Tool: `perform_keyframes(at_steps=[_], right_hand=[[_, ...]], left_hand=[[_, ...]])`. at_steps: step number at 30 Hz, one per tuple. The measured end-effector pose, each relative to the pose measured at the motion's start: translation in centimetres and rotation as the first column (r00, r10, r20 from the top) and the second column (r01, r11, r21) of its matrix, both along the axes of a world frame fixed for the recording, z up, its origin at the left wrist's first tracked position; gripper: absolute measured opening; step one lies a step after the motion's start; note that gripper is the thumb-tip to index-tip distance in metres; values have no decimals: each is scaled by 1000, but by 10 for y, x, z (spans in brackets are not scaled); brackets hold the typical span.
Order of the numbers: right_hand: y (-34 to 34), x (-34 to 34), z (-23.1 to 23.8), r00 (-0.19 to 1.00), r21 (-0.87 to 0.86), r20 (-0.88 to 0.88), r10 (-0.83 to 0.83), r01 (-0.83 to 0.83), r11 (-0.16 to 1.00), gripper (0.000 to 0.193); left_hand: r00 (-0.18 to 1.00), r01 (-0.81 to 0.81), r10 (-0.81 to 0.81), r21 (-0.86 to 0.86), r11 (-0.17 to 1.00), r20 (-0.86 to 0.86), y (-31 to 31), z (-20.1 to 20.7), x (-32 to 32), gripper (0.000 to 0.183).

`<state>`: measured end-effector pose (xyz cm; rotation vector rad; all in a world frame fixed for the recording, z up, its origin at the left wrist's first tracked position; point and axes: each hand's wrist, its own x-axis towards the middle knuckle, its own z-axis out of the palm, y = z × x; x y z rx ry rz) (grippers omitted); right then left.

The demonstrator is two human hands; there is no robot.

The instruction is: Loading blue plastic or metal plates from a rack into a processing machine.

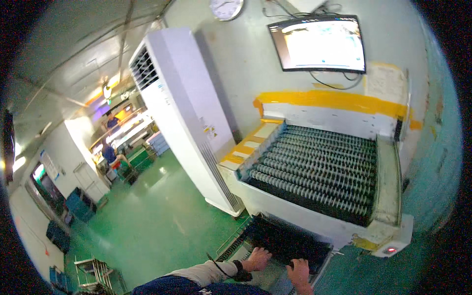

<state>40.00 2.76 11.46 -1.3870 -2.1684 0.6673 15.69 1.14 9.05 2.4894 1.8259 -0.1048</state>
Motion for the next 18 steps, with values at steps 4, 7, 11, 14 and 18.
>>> perform_keyframes(at_steps=[4, 7, 11, 14, 18], right_hand=[[11, -18, -2, 994, -51, 101, 43, -38, 998, 33], [13, -29, -18, 981, 37, 188, 47, -55, 998, 30], [12, -53, -1, 948, -58, 306, 83, -69, 996, 30], [3, -73, 28, 958, -88, 280, 64, -41, 995, 33], [-5, -79, 18, 943, -72, 329, 58, -36, 997, 44]], left_hand=[[991, 23, -25, 16, 1000, 130, -9, -6, -20, 34], [955, 35, -27, -21, 999, 295, -4, -5, -25, 35], [891, -71, 40, 51, 996, 452, -12, 12, -38, 36], [866, -162, 163, -44, 986, 473, -19, 14, -64, 50], [846, -272, 246, -16, 962, 473, -45, 16, -101, 50]])
